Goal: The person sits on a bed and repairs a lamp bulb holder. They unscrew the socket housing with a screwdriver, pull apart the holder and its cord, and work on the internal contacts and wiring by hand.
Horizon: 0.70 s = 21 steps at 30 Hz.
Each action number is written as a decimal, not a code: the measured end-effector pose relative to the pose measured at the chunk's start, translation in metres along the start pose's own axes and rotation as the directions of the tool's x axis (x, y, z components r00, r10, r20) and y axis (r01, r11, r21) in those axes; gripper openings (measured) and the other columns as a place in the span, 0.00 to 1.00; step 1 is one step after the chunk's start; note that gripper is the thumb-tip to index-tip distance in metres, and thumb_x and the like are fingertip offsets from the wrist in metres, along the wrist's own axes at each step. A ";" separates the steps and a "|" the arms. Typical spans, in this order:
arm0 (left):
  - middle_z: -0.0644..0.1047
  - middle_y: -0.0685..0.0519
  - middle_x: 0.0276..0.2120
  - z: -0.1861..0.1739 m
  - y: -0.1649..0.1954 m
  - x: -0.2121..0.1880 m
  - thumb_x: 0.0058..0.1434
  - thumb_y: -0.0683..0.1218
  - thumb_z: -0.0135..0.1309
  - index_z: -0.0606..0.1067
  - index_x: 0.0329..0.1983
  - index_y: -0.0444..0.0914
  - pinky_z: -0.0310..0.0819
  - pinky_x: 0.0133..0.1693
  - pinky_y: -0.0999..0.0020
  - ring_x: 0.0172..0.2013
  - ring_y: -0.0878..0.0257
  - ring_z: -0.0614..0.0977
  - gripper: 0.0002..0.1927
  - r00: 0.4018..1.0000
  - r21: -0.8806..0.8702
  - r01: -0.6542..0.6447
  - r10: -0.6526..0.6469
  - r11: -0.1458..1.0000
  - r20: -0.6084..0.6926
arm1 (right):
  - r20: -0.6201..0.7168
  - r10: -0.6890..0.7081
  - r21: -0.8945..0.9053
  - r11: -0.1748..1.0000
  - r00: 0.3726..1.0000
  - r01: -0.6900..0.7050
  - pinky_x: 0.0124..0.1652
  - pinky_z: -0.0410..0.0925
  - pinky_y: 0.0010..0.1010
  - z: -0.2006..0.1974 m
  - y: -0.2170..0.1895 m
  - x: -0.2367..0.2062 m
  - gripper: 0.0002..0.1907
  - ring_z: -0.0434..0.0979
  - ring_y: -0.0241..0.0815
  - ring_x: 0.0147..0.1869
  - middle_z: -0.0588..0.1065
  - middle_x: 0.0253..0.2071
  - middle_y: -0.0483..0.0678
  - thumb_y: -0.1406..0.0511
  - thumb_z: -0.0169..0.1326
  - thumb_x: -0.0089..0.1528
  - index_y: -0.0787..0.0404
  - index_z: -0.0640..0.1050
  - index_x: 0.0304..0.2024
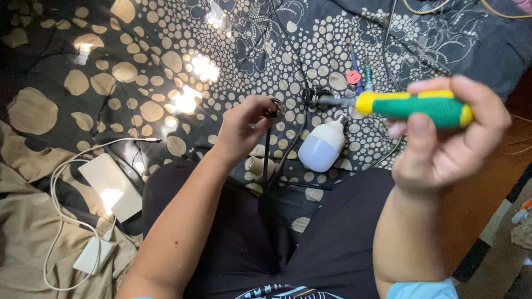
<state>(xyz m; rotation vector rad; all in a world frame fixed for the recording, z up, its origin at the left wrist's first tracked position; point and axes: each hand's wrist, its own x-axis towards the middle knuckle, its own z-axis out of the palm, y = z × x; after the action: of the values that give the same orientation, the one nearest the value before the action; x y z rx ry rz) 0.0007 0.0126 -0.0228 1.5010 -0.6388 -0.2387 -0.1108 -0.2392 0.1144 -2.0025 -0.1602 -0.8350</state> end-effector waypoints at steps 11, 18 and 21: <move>0.79 0.50 0.44 0.003 0.016 -0.004 0.63 0.27 0.52 0.72 0.51 0.33 0.82 0.45 0.73 0.45 0.66 0.84 0.16 0.999 0.051 0.006 -0.008 0.999 0.032 | 0.118 0.027 0.100 0.994 0.993 -0.039 0.37 0.75 0.18 0.015 -0.024 -0.013 0.19 0.76 0.34 0.34 0.73 0.52 0.58 0.65 0.57 0.76 0.61 0.63 0.62; 0.78 0.50 0.44 0.003 0.021 -0.002 0.64 0.27 0.51 0.71 0.51 0.33 0.83 0.46 0.73 0.47 0.65 0.85 0.16 0.999 0.009 0.002 -0.003 1.000 0.048 | 0.186 0.027 0.080 0.996 0.982 -0.042 0.42 0.77 0.19 0.022 -0.025 -0.010 0.18 0.78 0.36 0.40 0.73 0.56 0.60 0.66 0.56 0.76 0.62 0.63 0.61; 0.79 0.50 0.44 0.003 0.024 0.000 0.64 0.27 0.53 0.72 0.51 0.34 0.83 0.45 0.72 0.46 0.64 0.84 0.16 0.999 0.043 -0.018 0.017 0.999 0.042 | 0.210 0.006 0.026 1.000 0.978 -0.011 0.42 0.76 0.19 0.024 -0.026 -0.004 0.19 0.79 0.35 0.40 0.73 0.54 0.59 0.65 0.56 0.74 0.63 0.64 0.62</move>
<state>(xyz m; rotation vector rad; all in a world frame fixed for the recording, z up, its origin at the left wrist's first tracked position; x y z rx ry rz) -0.0072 0.0120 0.0003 1.5349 -0.6937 -0.2442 -0.1129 -0.2043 0.1225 -2.0617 -0.2821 -0.6109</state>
